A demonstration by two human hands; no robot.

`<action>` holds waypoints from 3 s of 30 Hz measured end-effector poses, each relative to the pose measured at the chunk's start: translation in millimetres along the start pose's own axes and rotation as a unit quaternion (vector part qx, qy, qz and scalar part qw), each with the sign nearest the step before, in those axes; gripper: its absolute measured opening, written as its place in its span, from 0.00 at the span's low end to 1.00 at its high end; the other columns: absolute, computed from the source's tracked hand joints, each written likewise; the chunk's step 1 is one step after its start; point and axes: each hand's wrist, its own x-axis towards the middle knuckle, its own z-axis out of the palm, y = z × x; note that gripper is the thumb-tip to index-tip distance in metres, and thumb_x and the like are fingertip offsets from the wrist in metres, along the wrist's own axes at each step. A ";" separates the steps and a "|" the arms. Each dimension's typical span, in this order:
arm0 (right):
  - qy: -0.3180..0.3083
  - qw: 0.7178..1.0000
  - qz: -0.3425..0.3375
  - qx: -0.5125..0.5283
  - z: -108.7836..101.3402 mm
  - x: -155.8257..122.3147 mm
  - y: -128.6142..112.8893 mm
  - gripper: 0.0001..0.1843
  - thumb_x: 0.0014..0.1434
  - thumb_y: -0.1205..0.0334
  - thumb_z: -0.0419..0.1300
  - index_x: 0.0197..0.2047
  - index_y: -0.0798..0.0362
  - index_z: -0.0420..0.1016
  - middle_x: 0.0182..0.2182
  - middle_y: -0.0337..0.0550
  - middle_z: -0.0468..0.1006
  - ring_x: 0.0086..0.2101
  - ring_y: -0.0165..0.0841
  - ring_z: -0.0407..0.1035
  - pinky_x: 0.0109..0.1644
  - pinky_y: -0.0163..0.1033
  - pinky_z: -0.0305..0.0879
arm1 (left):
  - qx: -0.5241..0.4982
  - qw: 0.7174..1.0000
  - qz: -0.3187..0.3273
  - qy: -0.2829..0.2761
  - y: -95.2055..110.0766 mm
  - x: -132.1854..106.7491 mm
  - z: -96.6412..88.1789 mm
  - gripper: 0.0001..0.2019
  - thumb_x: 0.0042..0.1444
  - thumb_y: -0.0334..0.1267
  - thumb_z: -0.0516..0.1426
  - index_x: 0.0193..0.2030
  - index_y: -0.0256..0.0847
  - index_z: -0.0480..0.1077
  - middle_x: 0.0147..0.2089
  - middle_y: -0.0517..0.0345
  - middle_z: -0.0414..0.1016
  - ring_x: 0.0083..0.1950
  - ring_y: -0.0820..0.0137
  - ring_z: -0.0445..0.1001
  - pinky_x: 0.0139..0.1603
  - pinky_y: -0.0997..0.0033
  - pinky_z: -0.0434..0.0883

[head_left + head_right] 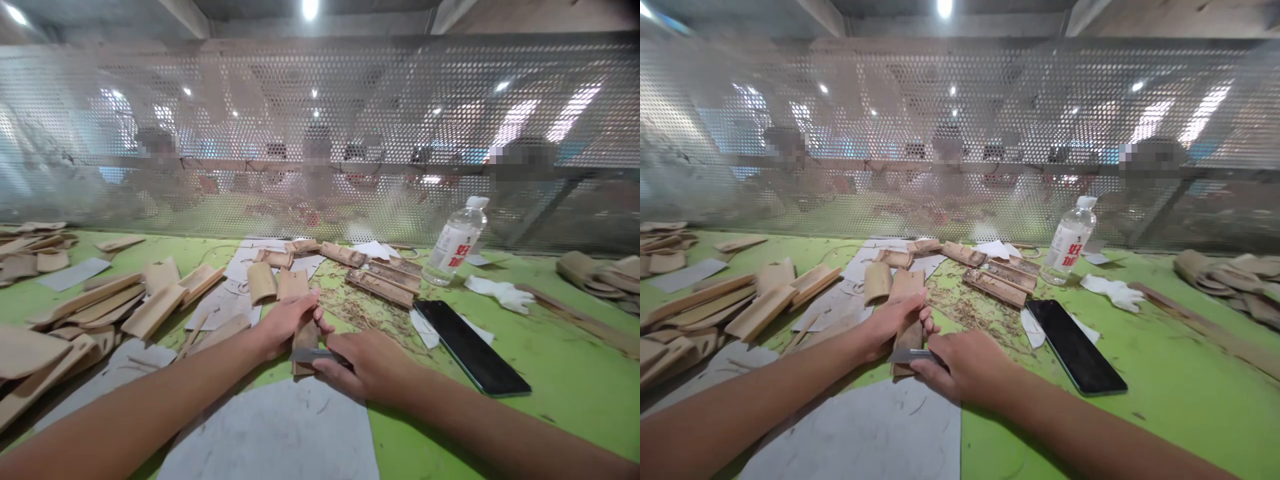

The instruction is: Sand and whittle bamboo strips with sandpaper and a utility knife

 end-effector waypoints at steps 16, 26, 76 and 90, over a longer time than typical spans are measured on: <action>0.026 0.996 0.078 0.022 9.2 2.6 7.5 0.26 0.75 0.44 0.43 0.56 0.52 0.73 0.43 0.48 0.86 0.35 0.44 0.79 0.30 0.40 0.45 | 0.030 0.999 0.008 0.009 3.5 2.3 3.4 0.24 0.65 0.55 0.60 0.27 0.36 0.71 0.29 0.50 0.77 0.29 0.67 0.76 0.30 0.72 0.72; -0.015 0.999 0.047 0.015 3.1 0.3 3.7 0.26 0.73 0.42 0.47 0.38 0.52 0.74 0.32 0.43 0.83 0.26 0.36 0.72 0.27 0.39 0.37 | -0.004 1.000 0.009 0.017 1.9 0.8 2.6 0.20 0.68 0.48 0.58 0.28 0.36 0.70 0.30 0.51 0.76 0.33 0.66 0.77 0.36 0.68 0.76; -0.002 0.998 0.050 0.036 -2.7 -11.3 12.3 0.23 0.70 0.43 0.50 0.31 0.51 0.67 0.26 0.39 0.75 0.24 0.30 0.56 0.29 0.38 0.38 | 0.003 0.999 0.047 0.017 1.9 2.2 0.8 0.21 0.65 0.50 0.61 0.26 0.37 0.69 0.28 0.55 0.73 0.35 0.66 0.77 0.43 0.68 0.74; -0.003 0.999 0.022 0.035 -3.8 -14.0 15.2 0.22 0.69 0.44 0.51 0.30 0.51 0.67 0.24 0.37 0.70 0.23 0.29 0.52 0.29 0.39 0.38 | -0.002 0.999 0.043 0.029 1.4 3.7 2.9 0.21 0.69 0.47 0.58 0.27 0.37 0.69 0.27 0.57 0.71 0.33 0.67 0.78 0.43 0.67 0.76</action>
